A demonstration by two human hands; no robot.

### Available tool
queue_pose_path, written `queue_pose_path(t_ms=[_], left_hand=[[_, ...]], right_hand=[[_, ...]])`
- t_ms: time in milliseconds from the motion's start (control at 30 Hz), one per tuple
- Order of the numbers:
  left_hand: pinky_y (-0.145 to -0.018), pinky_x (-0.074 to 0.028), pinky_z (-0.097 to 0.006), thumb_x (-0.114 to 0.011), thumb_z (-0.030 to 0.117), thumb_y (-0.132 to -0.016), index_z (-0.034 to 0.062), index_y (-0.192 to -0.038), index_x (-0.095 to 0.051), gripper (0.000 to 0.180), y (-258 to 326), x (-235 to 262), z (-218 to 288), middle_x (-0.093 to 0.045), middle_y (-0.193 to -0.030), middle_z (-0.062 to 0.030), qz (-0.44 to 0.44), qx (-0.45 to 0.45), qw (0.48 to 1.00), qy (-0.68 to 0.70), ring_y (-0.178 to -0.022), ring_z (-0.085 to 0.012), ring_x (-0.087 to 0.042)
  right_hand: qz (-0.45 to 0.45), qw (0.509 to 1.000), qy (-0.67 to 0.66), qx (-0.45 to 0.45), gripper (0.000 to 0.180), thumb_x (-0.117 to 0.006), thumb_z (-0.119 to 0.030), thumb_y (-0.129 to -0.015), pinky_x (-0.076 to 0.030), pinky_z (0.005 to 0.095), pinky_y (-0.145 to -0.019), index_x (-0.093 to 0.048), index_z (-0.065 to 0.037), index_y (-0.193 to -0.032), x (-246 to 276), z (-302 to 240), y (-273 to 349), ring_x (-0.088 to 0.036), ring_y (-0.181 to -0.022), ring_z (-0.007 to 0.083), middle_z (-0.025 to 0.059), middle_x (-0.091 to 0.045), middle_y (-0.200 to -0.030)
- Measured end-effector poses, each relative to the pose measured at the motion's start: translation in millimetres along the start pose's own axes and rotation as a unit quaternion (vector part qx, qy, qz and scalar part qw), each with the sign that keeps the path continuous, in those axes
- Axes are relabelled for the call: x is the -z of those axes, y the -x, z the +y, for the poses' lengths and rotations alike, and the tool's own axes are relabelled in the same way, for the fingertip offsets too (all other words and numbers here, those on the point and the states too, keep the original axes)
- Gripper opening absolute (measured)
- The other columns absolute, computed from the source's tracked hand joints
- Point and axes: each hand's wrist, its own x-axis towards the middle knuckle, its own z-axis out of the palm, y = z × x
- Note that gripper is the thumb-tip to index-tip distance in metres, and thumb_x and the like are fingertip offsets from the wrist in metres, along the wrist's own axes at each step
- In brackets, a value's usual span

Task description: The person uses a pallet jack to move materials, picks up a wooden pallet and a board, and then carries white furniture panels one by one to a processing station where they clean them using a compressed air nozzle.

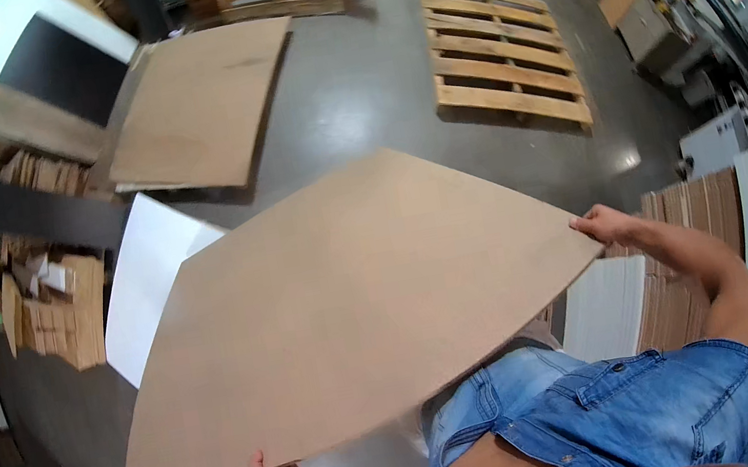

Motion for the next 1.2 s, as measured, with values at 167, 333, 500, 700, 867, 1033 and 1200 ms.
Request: queue_pose_path(t_ms=[167,333,500,700,867,1033,1200], left_hand=[[-0.094,-0.052,-0.045,-0.059,0.024,-0.089,-0.0012,-0.129,-0.051,0.048,41,-114,-37,-0.060,-0.123,-0.0144,-0.039,-0.027,0.997,-0.068,-0.111,-0.0299,-0.060],[-0.093,-0.051,-0.043,-0.058,0.022,-0.090,0.0015,-0.133,-0.048,0.049,98,-217,-108,-0.059,-0.125,-0.0123,-0.081,0.023,0.995,-0.053,-0.113,-0.0273,-0.059],[-0.097,-0.048,-0.044,-0.062,0.019,-0.087,0.0016,-0.134,-0.047,0.053,114,-312,-161,-0.056,-0.128,-0.0123,-0.095,0.019,0.995,-0.038,-0.115,-0.0279,-0.056],[-0.095,-0.051,-0.043,-0.063,0.020,-0.085,0.0047,-0.136,-0.046,0.056,136,-379,-183,-0.055,-0.129,-0.0122,-0.066,0.013,0.995,-0.079,-0.115,-0.0279,-0.057],[-0.101,-0.048,-0.046,-0.061,0.019,-0.085,-0.0024,-0.135,-0.046,0.056,124,-437,-150,-0.055,-0.130,-0.0170,-0.077,0.035,0.990,-0.110,-0.119,-0.0302,-0.056],[-0.090,-0.056,-0.039,-0.060,0.021,-0.086,-0.0038,-0.127,-0.050,0.049,143,-533,-131,-0.061,-0.119,-0.0159,-0.083,0.022,0.982,-0.167,-0.110,-0.0275,-0.063],[-0.074,-0.056,-0.036,-0.061,0.026,-0.085,0.0045,-0.122,-0.054,0.043,188,-647,-162,-0.064,-0.113,-0.0111,-0.112,0.055,0.958,-0.260,-0.099,-0.0229,-0.066]], right_hand=[[-0.021,0.998,0.042,-0.038,0.059,-0.058,-0.049,-0.095,-0.050,0.0415,-0.081,-0.071,0.008,-0.101,104,84,-40,-0.065,-0.090,0.0297,0.0203,-0.070,-0.099],[-0.040,0.997,0.043,-0.058,0.058,-0.057,-0.051,-0.096,-0.043,0.0417,-0.056,-0.055,0.002,-0.071,226,129,-95,-0.046,-0.059,0.0218,0.0096,-0.051,-0.068],[-0.008,0.994,0.089,-0.055,0.053,-0.054,-0.048,-0.098,-0.036,0.0400,-0.047,-0.056,-0.001,-0.074,347,107,-122,-0.041,-0.054,0.0182,0.0063,-0.046,-0.064],[-0.040,0.987,0.110,-0.110,0.061,-0.052,-0.055,-0.098,-0.041,0.0382,-0.051,-0.064,0.000,-0.073,411,120,-146,-0.051,-0.055,0.0197,0.0063,-0.053,-0.060],[-0.062,0.986,0.128,-0.090,0.057,-0.050,-0.050,-0.098,-0.037,0.0380,-0.048,-0.061,-0.001,-0.071,457,75,-160,-0.045,-0.052,0.0185,0.0064,-0.049,-0.060],[-0.067,0.975,0.162,-0.135,0.061,-0.051,-0.053,-0.096,-0.040,0.0396,-0.054,-0.065,0.002,-0.073,516,69,-151,-0.048,-0.054,0.0204,0.0081,-0.051,-0.060],[-0.094,0.974,0.054,-0.198,0.059,-0.057,-0.053,-0.095,-0.032,0.0344,-0.040,-0.063,-0.002,-0.067,589,135,-159,-0.042,-0.041,0.0152,0.0046,-0.049,-0.053]])
